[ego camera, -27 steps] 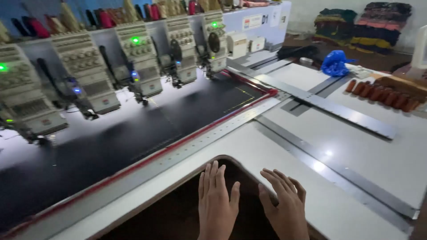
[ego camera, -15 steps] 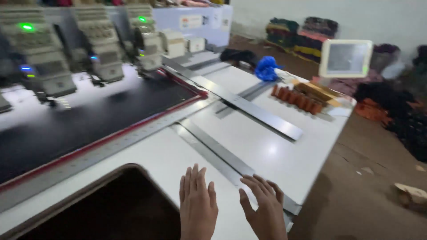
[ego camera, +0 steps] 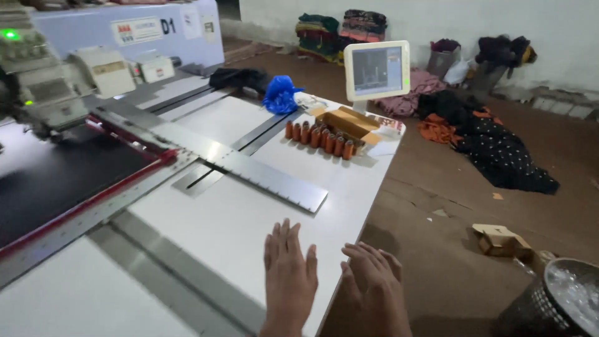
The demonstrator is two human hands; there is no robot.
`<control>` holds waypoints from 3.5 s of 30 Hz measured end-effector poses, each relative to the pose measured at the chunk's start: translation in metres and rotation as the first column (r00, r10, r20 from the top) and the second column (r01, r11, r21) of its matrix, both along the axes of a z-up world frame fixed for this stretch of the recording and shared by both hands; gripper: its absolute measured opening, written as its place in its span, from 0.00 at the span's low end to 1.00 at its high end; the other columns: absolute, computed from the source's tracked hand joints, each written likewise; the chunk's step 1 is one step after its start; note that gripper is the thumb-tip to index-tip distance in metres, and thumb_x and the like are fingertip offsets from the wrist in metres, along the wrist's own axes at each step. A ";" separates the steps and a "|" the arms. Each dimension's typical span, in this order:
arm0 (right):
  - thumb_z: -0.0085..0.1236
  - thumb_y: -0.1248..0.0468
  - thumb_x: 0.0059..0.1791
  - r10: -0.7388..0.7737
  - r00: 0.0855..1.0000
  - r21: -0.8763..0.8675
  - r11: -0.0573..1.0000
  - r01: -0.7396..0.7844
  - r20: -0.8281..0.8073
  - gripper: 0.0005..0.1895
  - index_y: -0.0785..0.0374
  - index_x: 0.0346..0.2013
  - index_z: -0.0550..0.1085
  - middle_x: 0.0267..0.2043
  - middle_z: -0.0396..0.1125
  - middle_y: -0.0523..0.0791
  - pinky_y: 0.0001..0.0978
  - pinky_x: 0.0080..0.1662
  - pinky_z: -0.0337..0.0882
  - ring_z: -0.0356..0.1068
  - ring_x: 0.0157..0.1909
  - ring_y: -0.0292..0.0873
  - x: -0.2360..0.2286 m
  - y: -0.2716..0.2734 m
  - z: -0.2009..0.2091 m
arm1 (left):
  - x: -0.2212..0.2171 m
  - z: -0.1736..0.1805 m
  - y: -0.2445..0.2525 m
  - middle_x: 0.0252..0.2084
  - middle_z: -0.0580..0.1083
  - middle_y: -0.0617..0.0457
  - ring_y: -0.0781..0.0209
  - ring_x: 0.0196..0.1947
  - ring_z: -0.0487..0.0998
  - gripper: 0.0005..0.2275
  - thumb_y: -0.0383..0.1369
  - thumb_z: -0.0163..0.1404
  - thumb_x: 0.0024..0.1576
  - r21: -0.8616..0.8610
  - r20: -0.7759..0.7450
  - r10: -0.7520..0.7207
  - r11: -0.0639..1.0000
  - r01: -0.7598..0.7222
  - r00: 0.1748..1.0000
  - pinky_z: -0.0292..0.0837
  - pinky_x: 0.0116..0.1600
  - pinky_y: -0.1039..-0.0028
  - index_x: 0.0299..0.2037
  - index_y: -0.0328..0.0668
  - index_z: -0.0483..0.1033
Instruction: The person places orange thread spools into a cardboard box on a table. They then move to an embroidery machine and thread a needle by hand, guiding the thread through the machine's components.
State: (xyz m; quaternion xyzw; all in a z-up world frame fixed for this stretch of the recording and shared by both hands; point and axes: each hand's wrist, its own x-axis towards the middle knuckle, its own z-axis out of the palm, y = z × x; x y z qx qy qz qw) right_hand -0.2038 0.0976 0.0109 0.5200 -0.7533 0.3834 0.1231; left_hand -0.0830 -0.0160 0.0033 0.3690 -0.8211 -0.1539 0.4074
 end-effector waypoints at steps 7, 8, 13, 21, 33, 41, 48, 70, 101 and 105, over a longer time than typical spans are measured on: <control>0.49 0.55 0.53 0.036 0.999 0.047 0.998 -0.036 -0.001 0.18 0.51 0.54 0.78 0.58 0.75 0.42 0.44 0.66 0.56 0.69 0.65 0.44 -0.168 -0.043 0.014 | -0.169 0.014 -0.038 0.71 0.62 0.41 0.42 0.75 0.53 0.21 0.38 0.44 0.64 0.063 -0.024 -0.044 0.997 0.046 0.999 0.42 0.76 0.53 0.65 0.38 0.62; 0.48 0.53 0.53 0.031 0.999 0.067 0.997 -0.033 0.021 0.19 0.50 0.55 0.77 0.59 0.74 0.42 0.43 0.67 0.54 0.68 0.65 0.43 -0.190 -0.052 0.010 | -0.189 0.011 -0.045 0.70 0.63 0.40 0.42 0.74 0.55 0.21 0.39 0.45 0.64 0.005 -0.019 -0.027 1.000 0.027 0.999 0.43 0.75 0.53 0.64 0.36 0.63; 0.48 0.52 0.53 0.122 0.992 0.060 0.990 -0.124 0.032 0.16 0.48 0.51 0.77 0.56 0.75 0.39 0.41 0.61 0.58 0.72 0.60 0.41 -0.300 -0.093 -0.004 | -0.279 0.005 -0.088 0.70 0.61 0.38 0.39 0.73 0.54 0.22 0.39 0.46 0.63 -0.021 0.077 0.023 1.000 -0.021 0.997 0.42 0.74 0.50 0.64 0.38 0.64; 0.57 0.52 0.50 0.384 0.909 0.150 0.901 -0.407 0.160 0.18 0.52 0.51 0.78 0.47 0.79 0.44 0.38 0.51 0.74 0.78 0.49 0.45 -0.499 -0.183 -0.067 | -0.419 -0.026 -0.155 0.52 0.71 0.47 0.45 0.58 0.67 0.21 0.41 0.54 0.59 -0.109 0.104 0.297 0.952 -0.286 0.949 0.61 0.63 0.53 0.60 0.43 0.69; 0.51 0.46 0.51 0.445 0.827 0.359 0.752 -0.554 0.344 0.20 0.51 0.50 0.79 0.51 0.80 0.38 0.35 0.54 0.73 0.77 0.55 0.41 -0.636 -0.348 -0.063 | -0.547 -0.069 -0.274 0.49 0.74 0.57 0.55 0.54 0.69 0.13 0.37 0.53 0.61 0.170 0.231 0.433 0.864 -0.474 0.871 0.61 0.54 0.63 0.55 0.53 0.74; 0.50 0.49 0.52 0.489 0.764 0.381 0.670 -0.638 0.420 0.17 0.50 0.46 0.81 0.46 0.81 0.36 0.32 0.44 0.73 0.80 0.45 0.37 -0.665 -0.444 -0.048 | -0.607 -0.098 -0.374 0.46 0.73 0.51 0.49 0.49 0.69 0.16 0.39 0.56 0.59 0.228 0.458 0.373 0.829 -0.512 0.807 0.62 0.51 0.58 0.56 0.55 0.71; 0.49 0.49 0.53 0.609 0.682 0.362 0.578 -0.731 0.404 0.17 0.51 0.46 0.81 0.46 0.81 0.37 0.35 0.45 0.74 0.79 0.47 0.40 -0.686 -0.510 -0.058 | -0.651 -0.177 -0.422 0.48 0.71 0.48 0.44 0.51 0.70 0.14 0.40 0.54 0.59 0.208 0.669 0.305 0.799 -0.564 0.678 0.59 0.57 0.51 0.55 0.57 0.71; 0.57 0.59 0.50 0.777 0.121 0.236 -0.036 -0.971 0.618 0.22 0.52 0.60 0.74 0.64 0.73 0.41 0.36 0.58 0.72 0.72 0.64 0.41 -0.737 -0.561 0.006 | -0.658 0.002 -0.340 0.41 0.78 0.64 0.59 0.45 0.72 0.15 0.46 0.49 0.56 0.565 0.367 0.671 0.389 -0.728 0.644 0.55 0.56 0.68 0.51 0.60 0.70; 0.67 0.68 0.40 0.350 0.047 -0.129 0.462 -0.877 0.935 0.26 0.62 0.53 0.77 0.51 0.76 0.52 0.46 0.52 0.82 0.77 0.52 0.51 -0.724 -0.555 -0.022 | -0.619 -0.020 -0.398 0.36 0.77 0.55 0.66 0.38 0.78 0.13 0.42 0.56 0.56 0.665 -0.263 0.558 0.696 -0.271 0.787 0.73 0.45 0.77 0.44 0.47 0.88; 0.66 0.61 0.41 0.304 0.150 0.029 0.368 -0.929 0.941 0.25 0.58 0.54 0.79 0.46 0.76 0.50 0.42 0.50 0.76 0.76 0.46 0.47 -0.714 -0.563 -0.010 | -0.623 -0.012 -0.412 0.32 0.70 0.59 0.67 0.33 0.74 0.13 0.43 0.58 0.55 0.663 -0.218 0.643 0.650 -0.372 0.734 0.72 0.39 0.77 0.44 0.49 0.89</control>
